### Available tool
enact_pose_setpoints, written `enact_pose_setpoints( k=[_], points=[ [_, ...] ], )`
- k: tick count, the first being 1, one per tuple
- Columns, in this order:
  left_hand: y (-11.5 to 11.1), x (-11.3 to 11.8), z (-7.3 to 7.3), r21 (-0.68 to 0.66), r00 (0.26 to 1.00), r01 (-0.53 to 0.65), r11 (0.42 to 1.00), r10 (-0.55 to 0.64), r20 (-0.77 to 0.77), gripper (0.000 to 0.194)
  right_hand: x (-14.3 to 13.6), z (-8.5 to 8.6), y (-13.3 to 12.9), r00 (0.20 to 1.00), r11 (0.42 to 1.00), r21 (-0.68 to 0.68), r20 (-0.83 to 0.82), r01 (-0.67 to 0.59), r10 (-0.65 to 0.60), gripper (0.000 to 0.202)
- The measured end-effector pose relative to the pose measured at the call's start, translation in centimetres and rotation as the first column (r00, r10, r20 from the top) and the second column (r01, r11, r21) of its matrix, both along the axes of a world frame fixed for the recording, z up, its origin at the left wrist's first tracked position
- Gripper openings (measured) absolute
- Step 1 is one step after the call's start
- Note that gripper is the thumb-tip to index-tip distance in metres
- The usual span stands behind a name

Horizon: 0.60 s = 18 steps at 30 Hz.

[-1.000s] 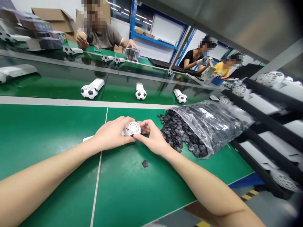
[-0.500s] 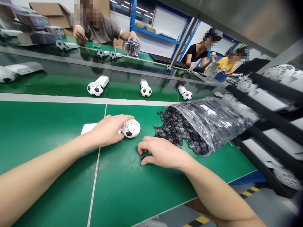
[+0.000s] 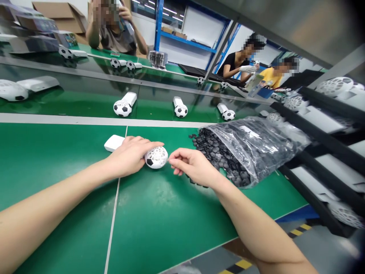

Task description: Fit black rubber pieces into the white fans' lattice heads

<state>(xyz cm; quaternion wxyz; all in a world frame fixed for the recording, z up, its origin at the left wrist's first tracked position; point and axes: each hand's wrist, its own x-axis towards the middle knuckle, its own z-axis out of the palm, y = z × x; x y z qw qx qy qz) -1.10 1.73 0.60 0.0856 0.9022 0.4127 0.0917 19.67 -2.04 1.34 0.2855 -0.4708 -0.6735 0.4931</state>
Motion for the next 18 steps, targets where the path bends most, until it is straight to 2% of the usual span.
enact_pose_setpoints(
  k=[4, 8, 11, 15, 18],
  points=[
    [0.0, 0.0, -0.2, 0.017, 1.0, -0.014, 1.0, 0.014, 0.002, 0.059, -0.1, -0.4, 0.2, 0.993, 0.999, -0.023, -0.111, 0.024, -0.026, 0.017],
    [-0.3, 0.0, 0.0, 0.067, 0.999, -0.047, 0.997, 0.047, 0.002, 0.059, 0.0, -0.5, 0.3, 0.991, 0.993, 0.033, -0.075, 0.109, -0.107, 0.016],
    [-1.2, 0.4, 0.7, 0.086, 0.991, -0.023, 0.996, 0.011, 0.134, 0.051, 0.0, -0.4, 0.5, 0.982, 0.983, 0.059, -0.079, 0.173, -0.169, 0.016],
    [-2.6, 1.4, 1.9, 0.101, 0.933, 0.045, 0.994, -0.078, 0.351, 0.014, -0.5, -0.5, 0.4, 0.958, 0.99, -0.097, -0.26, 0.098, -0.12, 0.023],
    [-3.1, 1.8, 2.1, 0.158, 0.897, 0.036, 0.987, -0.102, 0.43, 0.013, -0.9, -0.9, 0.1, 0.916, 0.98, -0.196, -0.388, 0.028, -0.103, 0.026]
  ],
)
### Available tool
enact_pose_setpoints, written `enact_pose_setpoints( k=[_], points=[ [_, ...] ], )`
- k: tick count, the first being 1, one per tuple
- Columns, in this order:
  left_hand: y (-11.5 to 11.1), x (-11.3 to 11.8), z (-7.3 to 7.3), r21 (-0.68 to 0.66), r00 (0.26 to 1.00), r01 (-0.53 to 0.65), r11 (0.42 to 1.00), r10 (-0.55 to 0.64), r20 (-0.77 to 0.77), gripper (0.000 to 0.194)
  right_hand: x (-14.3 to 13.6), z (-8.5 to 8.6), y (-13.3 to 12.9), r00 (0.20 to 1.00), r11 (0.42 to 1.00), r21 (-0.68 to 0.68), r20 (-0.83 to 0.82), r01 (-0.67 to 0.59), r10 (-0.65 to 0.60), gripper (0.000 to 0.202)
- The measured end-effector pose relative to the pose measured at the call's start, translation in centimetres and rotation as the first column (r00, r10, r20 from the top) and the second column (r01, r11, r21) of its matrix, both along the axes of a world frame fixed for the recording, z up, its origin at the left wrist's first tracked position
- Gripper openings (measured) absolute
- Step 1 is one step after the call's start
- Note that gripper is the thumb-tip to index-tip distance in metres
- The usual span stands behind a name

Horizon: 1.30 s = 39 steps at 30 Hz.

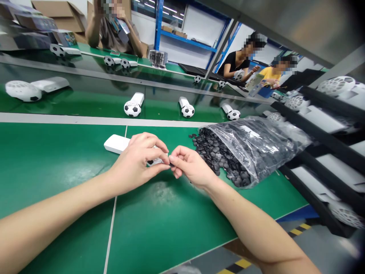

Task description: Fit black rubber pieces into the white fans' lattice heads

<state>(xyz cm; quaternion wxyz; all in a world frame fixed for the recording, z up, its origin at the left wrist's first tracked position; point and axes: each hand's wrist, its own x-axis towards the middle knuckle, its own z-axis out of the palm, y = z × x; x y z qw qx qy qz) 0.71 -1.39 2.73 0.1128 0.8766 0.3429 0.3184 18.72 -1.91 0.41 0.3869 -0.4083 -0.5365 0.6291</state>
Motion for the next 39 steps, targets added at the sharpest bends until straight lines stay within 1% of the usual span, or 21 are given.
enact_pose_setpoints(
  k=[4, 6, 8, 9, 10, 11, 13, 14, 15, 18, 20, 21, 23, 25, 27, 29, 31, 32, 34, 37, 39],
  points=[
    [0.0, 0.0, -0.1, 0.068, 1.0, 0.002, 0.998, -0.003, 0.012, 0.011, -0.3, -0.6, -0.2, 0.989, 0.992, -0.118, -0.144, -0.054, 0.036, 0.026],
    [0.1, 0.0, -0.2, 0.066, 0.999, 0.038, 0.997, -0.037, -0.016, 0.013, -0.4, -0.7, -0.2, 0.986, 0.985, -0.154, -0.157, -0.073, 0.049, 0.026],
    [0.2, -0.1, -0.3, 0.03, 0.998, 0.059, 0.998, -0.058, -0.031, 0.016, -0.4, -0.6, -0.3, 0.994, 0.989, -0.132, -0.1, -0.063, 0.05, 0.025],
    [0.2, -0.1, -0.4, 0.004, 0.998, 0.056, 0.998, -0.056, -0.02, 0.016, -0.4, -0.4, -0.3, 0.999, 0.997, -0.069, -0.033, -0.034, 0.032, 0.023],
    [0.3, -0.1, -0.5, -0.029, 0.999, 0.044, 0.999, -0.044, 0.001, 0.014, -0.3, -0.3, -0.4, 0.999, 0.999, 0.034, 0.052, 0.005, -0.007, 0.021],
    [0.4, -0.1, -0.5, -0.07, 0.999, 0.031, 0.997, -0.029, 0.031, 0.013, -0.2, -0.1, -0.4, 0.989, 0.985, 0.166, 0.136, 0.04, -0.063, 0.019],
    [0.4, 0.0, -0.4, -0.175, 0.994, 0.002, 0.985, 0.017, 0.105, 0.011, -0.1, 0.2, -0.6, 0.956, 0.91, 0.409, 0.234, 0.067, -0.175, 0.014],
    [0.4, 0.0, -0.3, -0.242, 0.989, -0.015, 0.97, 0.049, 0.137, 0.01, 0.0, 0.3, -0.7, 0.95, 0.877, 0.476, 0.242, 0.062, -0.198, 0.012],
    [0.4, 0.1, -0.2, -0.314, 0.983, -0.035, 0.949, 0.09, 0.163, 0.011, 0.0, 0.4, -0.8, 0.954, 0.862, 0.504, 0.229, 0.054, -0.193, 0.011],
    [0.2, 0.2, 0.3, -0.521, 0.957, -0.072, 0.851, 0.206, 0.204, 0.017, 0.0, 0.3, -0.9, 0.973, 0.853, 0.52, 0.165, 0.053, -0.162, 0.014],
    [0.1, 0.2, 0.5, -0.581, 0.951, -0.069, 0.811, 0.229, 0.206, 0.02, 0.0, 0.2, -0.9, 0.966, 0.832, 0.549, 0.167, 0.076, -0.199, 0.014],
    [0.1, 0.2, 0.5, -0.582, 0.954, -0.069, 0.81, 0.225, 0.2, 0.021, 0.0, 0.2, -0.9, 0.956, 0.817, 0.571, 0.183, 0.084, -0.227, 0.012],
    [0.4, 0.0, 0.3, -0.55, 0.962, -0.097, 0.829, 0.22, 0.162, 0.025, 0.2, 0.4, -0.7, 0.932, 0.781, 0.62, 0.235, 0.075, -0.276, 0.009],
    [0.9, -0.3, -0.4, -0.477, 0.973, -0.154, 0.865, 0.216, 0.077, 0.036, 0.6, 0.6, -0.4, 0.908, 0.735, 0.678, 0.303, 0.009, -0.29, 0.011],
    [1.4, -0.6, -1.2, -0.365, 0.979, -0.204, 0.909, 0.196, -0.059, 0.055, 1.0, 0.7, -0.1, 0.876, 0.677, 0.727, 0.396, -0.116, -0.276, 0.016],
    [1.9, -0.8, -1.8, -0.257, 0.965, -0.219, 0.941, 0.17, -0.199, 0.069, 1.4, 0.6, 0.2, 0.826, 0.598, 0.756, 0.499, -0.267, -0.262, 0.021],
    [2.1, -0.8, -2.3, -0.208, 0.947, -0.222, 0.953, 0.16, -0.278, 0.074, 1.6, 0.3, 0.4, 0.776, 0.516, 0.765, 0.571, -0.384, -0.268, 0.023],
    [2.1, -0.8, -2.3, -0.198, 0.943, -0.222, 0.955, 0.159, -0.293, 0.073, 1.5, 0.1, 0.5, 0.762, 0.486, 0.764, 0.591, -0.423, -0.265, 0.023],
    [2.0, -0.6, -2.4, -0.187, 0.941, -0.227, 0.956, 0.165, -0.297, 0.07, 1.3, -0.2, 0.6, 0.758, 0.457, 0.759, 0.607, -0.465, -0.237, 0.023],
    [1.8, -0.5, -2.3, -0.178, 0.944, -0.22, 0.959, 0.164, -0.285, 0.066, 0.8, -0.5, 0.7, 0.765, 0.451, 0.752, 0.611, -0.481, -0.204, 0.022],
    [1.7, -0.5, -2.3, -0.178, 0.949, -0.206, 0.962, 0.152, -0.275, 0.063, 0.6, -0.6, 0.7, 0.765, 0.455, 0.756, 0.606, -0.47, -0.216, 0.02]
  ],
)
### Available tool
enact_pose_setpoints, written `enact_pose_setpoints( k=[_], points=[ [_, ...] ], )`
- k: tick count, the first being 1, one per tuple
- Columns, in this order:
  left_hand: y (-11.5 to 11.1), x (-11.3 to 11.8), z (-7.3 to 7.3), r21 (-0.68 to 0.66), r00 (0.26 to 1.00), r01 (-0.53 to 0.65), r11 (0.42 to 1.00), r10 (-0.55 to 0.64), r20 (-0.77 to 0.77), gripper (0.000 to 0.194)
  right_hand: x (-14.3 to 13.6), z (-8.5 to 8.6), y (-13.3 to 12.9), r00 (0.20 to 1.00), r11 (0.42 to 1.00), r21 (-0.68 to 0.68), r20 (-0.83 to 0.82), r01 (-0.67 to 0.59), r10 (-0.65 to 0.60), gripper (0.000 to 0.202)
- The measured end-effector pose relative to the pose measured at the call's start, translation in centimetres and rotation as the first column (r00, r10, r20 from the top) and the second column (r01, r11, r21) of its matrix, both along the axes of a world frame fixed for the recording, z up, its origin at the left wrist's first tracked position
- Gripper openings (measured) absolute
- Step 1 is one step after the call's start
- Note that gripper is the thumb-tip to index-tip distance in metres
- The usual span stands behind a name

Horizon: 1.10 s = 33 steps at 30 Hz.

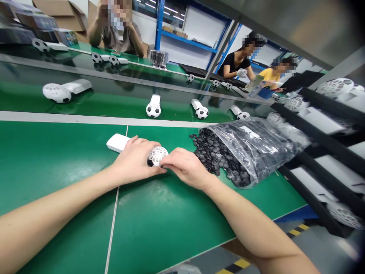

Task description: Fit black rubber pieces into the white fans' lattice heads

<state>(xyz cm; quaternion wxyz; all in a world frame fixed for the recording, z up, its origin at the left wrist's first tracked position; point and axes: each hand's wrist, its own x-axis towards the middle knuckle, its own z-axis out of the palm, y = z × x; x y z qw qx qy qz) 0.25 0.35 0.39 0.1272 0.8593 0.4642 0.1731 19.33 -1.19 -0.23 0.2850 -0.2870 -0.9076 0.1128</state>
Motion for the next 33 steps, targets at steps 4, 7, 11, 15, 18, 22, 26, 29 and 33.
enact_pose_setpoints(
  k=[4, 7, 11, 15, 18, 22, 26, 29, 33],
  points=[
    [0.0, -0.1, -0.1, 0.007, 0.999, 0.024, 1.0, -0.024, 0.021, 0.06, -0.2, -0.1, 0.2, 0.999, 1.0, -0.012, -0.045, 0.026, -0.026, 0.015],
    [-0.1, -0.1, -0.2, 0.009, 1.0, 0.02, 1.0, -0.021, 0.023, 0.056, -0.1, -0.3, 0.5, 0.991, 0.996, -0.072, -0.119, 0.06, -0.068, 0.011],
    [-0.2, 0.0, -0.3, -0.007, 0.999, 0.014, 1.0, -0.013, 0.044, 0.054, 0.2, -0.6, 1.2, 0.951, 0.966, -0.214, -0.237, 0.149, -0.199, 0.031],
    [0.1, -0.1, -0.4, -0.055, 0.998, 0.04, 0.998, -0.036, 0.059, 0.056, 0.3, -0.5, 1.0, 0.96, 0.964, -0.255, -0.239, 0.082, -0.145, 0.018],
    [0.3, -0.4, -0.4, -0.074, 0.998, 0.049, 0.996, -0.045, 0.052, 0.062, 0.2, -0.2, 0.5, 0.977, 0.975, -0.217, -0.194, 0.047, -0.09, 0.006],
    [0.3, -0.4, -0.6, -0.056, 0.998, 0.062, 0.997, -0.06, 0.036, 0.072, 0.1, -0.1, 0.2, 0.981, 0.972, -0.232, -0.177, 0.041, -0.083, 0.005],
    [-0.1, 0.0, -0.4, -0.03, 0.998, 0.034, 0.999, -0.033, 0.049, 0.062, 0.2, -0.6, 0.5, 0.953, 0.954, -0.284, -0.25, 0.095, -0.17, 0.01],
    [-0.3, 0.2, -0.1, -0.03, 0.998, 0.021, 0.999, -0.019, 0.053, 0.055, -0.2, -1.0, 0.6, 0.934, 0.881, -0.469, -0.278, 0.071, -0.224, 0.03],
    [-0.3, 0.2, 0.0, -0.051, 0.998, 0.026, 0.998, -0.023, 0.059, 0.05, -0.7, -1.0, 0.6, 0.908, 0.698, -0.711, -0.34, -0.077, -0.246, 0.038]
  ],
)
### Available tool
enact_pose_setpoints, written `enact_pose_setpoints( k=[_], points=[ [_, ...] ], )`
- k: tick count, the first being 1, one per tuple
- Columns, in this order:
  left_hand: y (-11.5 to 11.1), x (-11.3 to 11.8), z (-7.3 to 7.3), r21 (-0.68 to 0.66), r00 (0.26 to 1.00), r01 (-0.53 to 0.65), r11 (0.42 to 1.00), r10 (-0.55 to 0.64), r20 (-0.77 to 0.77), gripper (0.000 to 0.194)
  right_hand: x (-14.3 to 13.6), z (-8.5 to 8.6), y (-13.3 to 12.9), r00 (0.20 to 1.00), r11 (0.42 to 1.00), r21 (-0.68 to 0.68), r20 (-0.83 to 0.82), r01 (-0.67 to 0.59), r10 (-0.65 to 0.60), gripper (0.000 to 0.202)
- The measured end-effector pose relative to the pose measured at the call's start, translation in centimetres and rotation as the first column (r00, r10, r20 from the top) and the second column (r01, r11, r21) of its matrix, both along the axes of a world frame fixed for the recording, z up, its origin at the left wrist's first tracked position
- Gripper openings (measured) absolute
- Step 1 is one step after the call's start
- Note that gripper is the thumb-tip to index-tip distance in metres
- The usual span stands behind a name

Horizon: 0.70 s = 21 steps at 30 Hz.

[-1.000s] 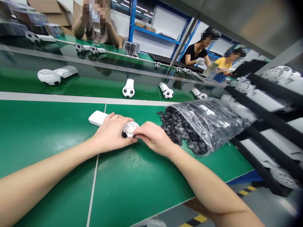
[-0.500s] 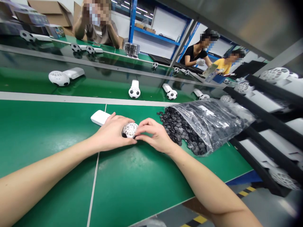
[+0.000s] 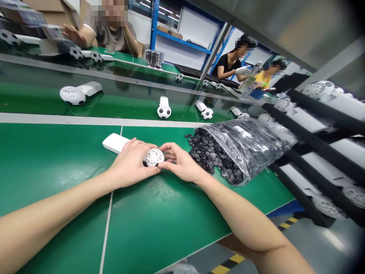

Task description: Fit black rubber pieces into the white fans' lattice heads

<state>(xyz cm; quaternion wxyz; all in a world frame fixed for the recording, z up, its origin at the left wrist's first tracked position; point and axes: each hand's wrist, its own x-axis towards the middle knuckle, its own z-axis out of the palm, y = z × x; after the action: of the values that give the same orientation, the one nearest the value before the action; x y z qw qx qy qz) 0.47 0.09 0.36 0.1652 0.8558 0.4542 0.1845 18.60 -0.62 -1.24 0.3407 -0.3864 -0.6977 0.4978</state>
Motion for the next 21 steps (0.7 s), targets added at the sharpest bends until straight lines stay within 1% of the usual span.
enact_pose_setpoints(
  k=[2, 3, 4, 5, 6, 7, 8, 9, 10, 11, 12, 13, 14, 17, 19, 21],
  points=[
    [0.2, -0.1, -0.2, -0.003, 1.0, 0.026, 1.0, -0.026, 0.008, 0.051, 0.2, 0.3, 0.3, 0.999, 1.0, -0.024, 0.037, 0.002, -0.001, 0.037],
    [0.3, -0.2, -0.4, -0.001, 0.999, 0.049, 0.999, -0.049, 0.014, 0.053, 0.5, 0.5, 0.6, 0.995, 1.0, 0.001, 0.1, 0.019, -0.019, 0.032],
    [0.4, -0.3, -0.5, 0.002, 0.997, 0.074, 0.997, -0.075, 0.021, 0.055, 1.0, 0.7, 1.0, 0.979, 0.997, 0.056, 0.193, 0.051, -0.061, 0.025],
    [0.6, -0.4, -0.6, 0.009, 0.995, 0.098, 0.995, -0.098, 0.027, 0.058, 1.6, 1.0, 1.4, 0.942, 0.985, 0.142, 0.305, 0.102, -0.141, 0.018],
    [0.7, -0.6, -0.6, 0.014, 0.992, 0.119, 0.993, -0.12, 0.029, 0.06, 2.4, 1.2, 1.8, 0.869, 0.955, 0.249, 0.422, 0.162, -0.257, 0.015],
    [0.9, -0.7, -0.6, 0.015, 0.99, 0.141, 0.99, -0.141, 0.027, 0.062, 3.2, 1.5, 2.2, 0.755, 0.905, 0.365, 0.524, 0.219, -0.394, 0.015],
    [1.0, -0.9, -0.5, 0.006, 0.986, 0.163, 0.987, -0.163, 0.019, 0.062, 3.9, 1.6, 2.6, 0.611, 0.849, 0.461, 0.603, 0.257, -0.512, 0.014],
    [1.1, -1.0, -0.3, -0.014, 0.983, 0.186, 0.982, -0.186, 0.009, 0.062, 4.6, 1.7, 2.9, 0.463, 0.807, 0.524, 0.663, 0.273, -0.588, 0.014],
    [1.1, -1.1, -0.2, -0.045, 0.977, 0.211, 0.976, -0.211, -0.002, 0.061, 5.2, 1.7, 3.1, 0.328, 0.785, 0.557, 0.713, 0.272, -0.62, 0.015],
    [1.0, -1.2, -0.1, -0.081, 0.973, 0.227, 0.971, -0.229, -0.011, 0.06, 5.6, 1.7, 3.3, 0.223, 0.784, 0.564, 0.755, 0.26, -0.617, 0.018],
    [0.8, -1.1, 0.0, -0.115, 0.973, 0.227, 0.967, -0.231, -0.017, 0.06, 5.9, 1.6, 3.4, 0.155, 0.796, 0.555, 0.787, 0.243, -0.597, 0.02],
    [0.6, -1.1, 0.0, -0.139, 0.977, 0.21, 0.968, -0.215, -0.016, 0.061, 6.0, 1.4, 3.4, 0.119, 0.812, 0.539, 0.812, 0.223, -0.571, 0.021],
    [0.3, -0.9, -0.1, -0.154, 0.983, 0.179, 0.972, -0.183, -0.008, 0.062, 6.0, 1.3, 3.4, 0.109, 0.829, 0.521, 0.83, 0.203, -0.547, 0.021],
    [-0.6, -0.3, -0.5, -0.174, 0.997, 0.076, 0.982, -0.072, 0.029, 0.065, 5.6, 1.3, 3.1, 0.132, 0.863, 0.483, 0.855, 0.149, -0.501, 0.017],
    [-0.7, 0.0, -0.6, -0.18, 0.996, 0.08, 0.98, -0.072, 0.05, 0.062, 5.2, 1.5, 2.8, 0.133, 0.874, 0.474, 0.864, 0.112, -0.486, 0.015],
    [-0.6, -0.1, -0.6, -0.187, 0.988, 0.149, 0.971, -0.139, 0.066, 0.056, 4.9, 1.7, 2.5, 0.122, 0.877, 0.476, 0.868, 0.074, -0.481, 0.016]
  ],
)
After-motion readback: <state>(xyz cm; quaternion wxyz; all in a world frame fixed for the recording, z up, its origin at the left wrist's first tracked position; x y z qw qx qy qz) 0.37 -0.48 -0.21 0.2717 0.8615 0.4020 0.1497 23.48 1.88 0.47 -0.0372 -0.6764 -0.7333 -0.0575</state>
